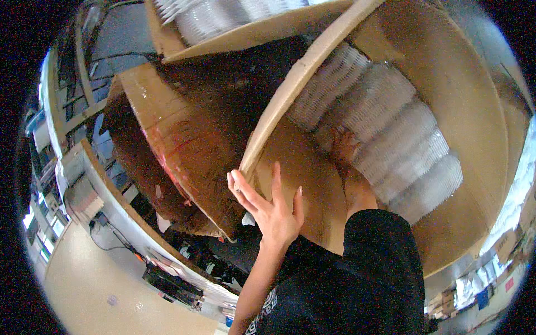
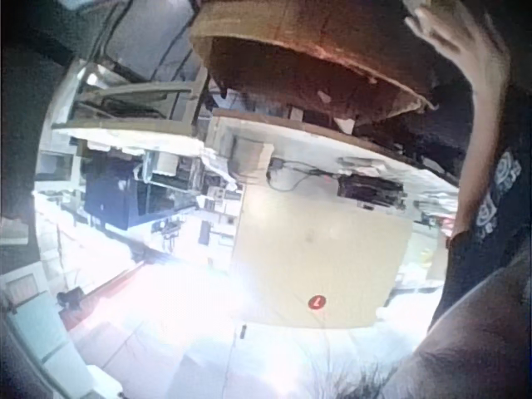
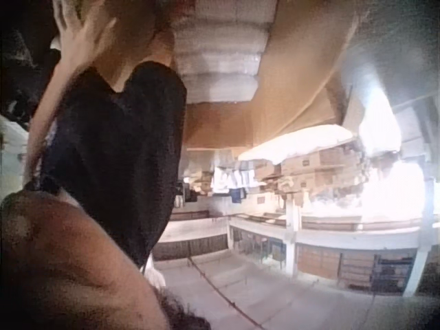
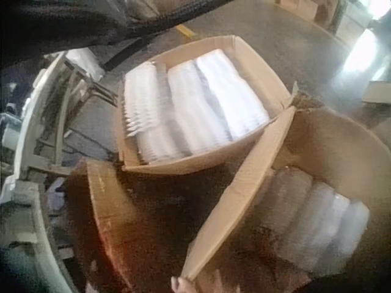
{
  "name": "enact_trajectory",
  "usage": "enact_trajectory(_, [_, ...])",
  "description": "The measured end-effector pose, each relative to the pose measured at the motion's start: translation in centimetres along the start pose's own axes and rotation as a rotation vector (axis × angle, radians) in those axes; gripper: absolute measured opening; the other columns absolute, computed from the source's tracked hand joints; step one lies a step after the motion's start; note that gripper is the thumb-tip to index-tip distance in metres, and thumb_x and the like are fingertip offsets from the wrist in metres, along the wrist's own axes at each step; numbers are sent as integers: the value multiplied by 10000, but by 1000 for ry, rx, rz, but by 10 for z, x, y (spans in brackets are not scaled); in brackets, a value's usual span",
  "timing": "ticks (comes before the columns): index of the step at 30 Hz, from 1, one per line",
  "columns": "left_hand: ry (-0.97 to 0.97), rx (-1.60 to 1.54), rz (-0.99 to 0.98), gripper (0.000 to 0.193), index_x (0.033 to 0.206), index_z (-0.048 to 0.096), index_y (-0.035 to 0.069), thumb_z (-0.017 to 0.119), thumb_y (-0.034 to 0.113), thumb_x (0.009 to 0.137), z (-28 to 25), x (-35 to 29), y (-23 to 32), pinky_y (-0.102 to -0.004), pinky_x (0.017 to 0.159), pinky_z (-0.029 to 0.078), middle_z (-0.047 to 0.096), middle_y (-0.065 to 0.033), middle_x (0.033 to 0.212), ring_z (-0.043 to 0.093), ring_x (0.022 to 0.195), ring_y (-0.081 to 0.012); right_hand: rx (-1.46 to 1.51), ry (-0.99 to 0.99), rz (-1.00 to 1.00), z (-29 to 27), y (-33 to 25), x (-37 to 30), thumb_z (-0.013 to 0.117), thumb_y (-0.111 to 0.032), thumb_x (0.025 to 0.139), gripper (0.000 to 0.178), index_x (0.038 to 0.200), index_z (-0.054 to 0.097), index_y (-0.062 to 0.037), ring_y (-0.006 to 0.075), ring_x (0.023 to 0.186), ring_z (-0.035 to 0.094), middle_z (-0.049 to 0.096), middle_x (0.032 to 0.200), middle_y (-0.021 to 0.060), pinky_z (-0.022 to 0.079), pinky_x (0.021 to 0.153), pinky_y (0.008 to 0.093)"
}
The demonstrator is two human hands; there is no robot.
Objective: The person packs plastic mixing palettes into clear plastic bags, seals them, and places them into a cardboard box. They also handle printed labels and a label printer on the table.
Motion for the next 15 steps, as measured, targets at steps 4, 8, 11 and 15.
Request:
enact_trajectory(4, [-37,-44,9,579,1312,490,35,652,263,805,1,-4,-3,-630,1048,211,62,-395,1439,119,1299,-604,-2,-19,-26,-4,6,-3,769,-534,632,993,1432,266,-228,388,1346,257,274,1461,166,262,959,724])
enact_trajectory(8, [-9,-42,16,575,1283,518,27,672,263,782,1,-9,-4,-609,1059,220,81,-359,1459,126,1320,-575,-41,80,-73,-24,17,-35,846,-375,546,997,1384,329,-222,369,1325,299,322,1423,155,300,957,678])
enact_trajectory(11, [-22,-100,44,626,1313,484,34,683,286,776,0,-11,-6,-600,1054,241,83,-332,1472,127,1335,-554,136,97,-49,-77,33,-65,869,-317,501,1023,1374,346,-219,364,1290,350,357,1389,150,322,965,643])
enact_trajectory(15, [-66,-326,123,830,1433,333,113,719,402,757,-24,-18,-16,-595,1056,216,34,-242,1536,79,1396,-471,520,239,-347,-223,35,-117,870,-276,490,1060,1380,318,-114,340,1274,390,392,1364,161,336,1008,537])
Point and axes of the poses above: each hand's wrist, its own x-axis towards the middle knuckle, its own z-axis out of the palm, y = z × x, the point moved 7 cm from there along x, towards the middle knuckle
